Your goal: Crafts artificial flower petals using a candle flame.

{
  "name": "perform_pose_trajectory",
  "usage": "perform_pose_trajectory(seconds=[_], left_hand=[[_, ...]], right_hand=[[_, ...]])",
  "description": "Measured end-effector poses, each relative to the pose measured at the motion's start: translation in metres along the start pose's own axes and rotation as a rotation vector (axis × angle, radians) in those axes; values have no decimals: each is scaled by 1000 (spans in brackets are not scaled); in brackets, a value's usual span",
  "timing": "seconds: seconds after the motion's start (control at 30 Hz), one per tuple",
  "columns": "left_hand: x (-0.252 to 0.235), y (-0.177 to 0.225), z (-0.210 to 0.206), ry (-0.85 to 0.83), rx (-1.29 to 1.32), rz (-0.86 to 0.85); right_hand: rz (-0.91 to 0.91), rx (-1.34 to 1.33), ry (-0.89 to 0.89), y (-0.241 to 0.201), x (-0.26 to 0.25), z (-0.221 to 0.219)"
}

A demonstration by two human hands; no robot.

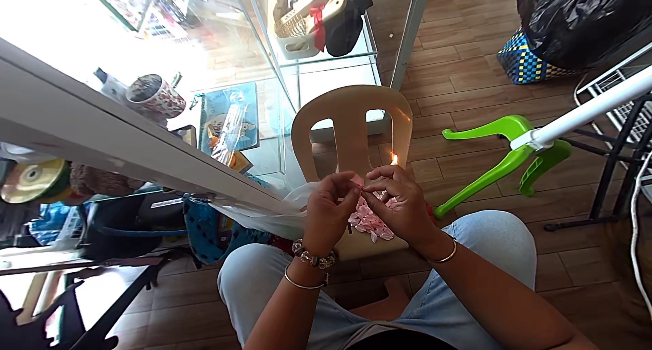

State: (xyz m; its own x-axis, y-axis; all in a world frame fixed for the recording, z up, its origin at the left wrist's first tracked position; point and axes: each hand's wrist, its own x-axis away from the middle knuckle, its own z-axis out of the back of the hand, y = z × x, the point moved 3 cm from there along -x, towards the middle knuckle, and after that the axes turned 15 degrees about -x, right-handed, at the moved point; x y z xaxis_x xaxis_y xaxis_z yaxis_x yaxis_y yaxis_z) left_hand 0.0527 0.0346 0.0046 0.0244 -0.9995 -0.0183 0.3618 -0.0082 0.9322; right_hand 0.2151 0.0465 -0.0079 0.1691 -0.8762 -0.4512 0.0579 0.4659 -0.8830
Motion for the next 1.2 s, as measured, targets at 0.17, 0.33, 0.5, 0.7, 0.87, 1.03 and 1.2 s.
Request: perform_pose_trajectory(seconds=[0.17,0.33,0.5,0.7,0.87,1.03,1.2], left_hand=[[1,0,1,9,1,-23],[0,-1,2,1,-47,-38],[0,0,6,-34,-86,-29],[-2,-2,9,-61,-75,-28],[-2,-2,10,-87,-89,2],[-3,-2,11,-105,-145,35],[-5,-1,11,-171,-7,133]], right_hand=[[1,-2,-4,0,0,0],[2,9,-4,1,1,-1],[-5,20,-14,2,2,-2],[17,21,-27,3,2,-2],[36,86,-57,3,1,-3],[144,185,-96,4,1,-4],[28,136,-117,3,-1,-1]])
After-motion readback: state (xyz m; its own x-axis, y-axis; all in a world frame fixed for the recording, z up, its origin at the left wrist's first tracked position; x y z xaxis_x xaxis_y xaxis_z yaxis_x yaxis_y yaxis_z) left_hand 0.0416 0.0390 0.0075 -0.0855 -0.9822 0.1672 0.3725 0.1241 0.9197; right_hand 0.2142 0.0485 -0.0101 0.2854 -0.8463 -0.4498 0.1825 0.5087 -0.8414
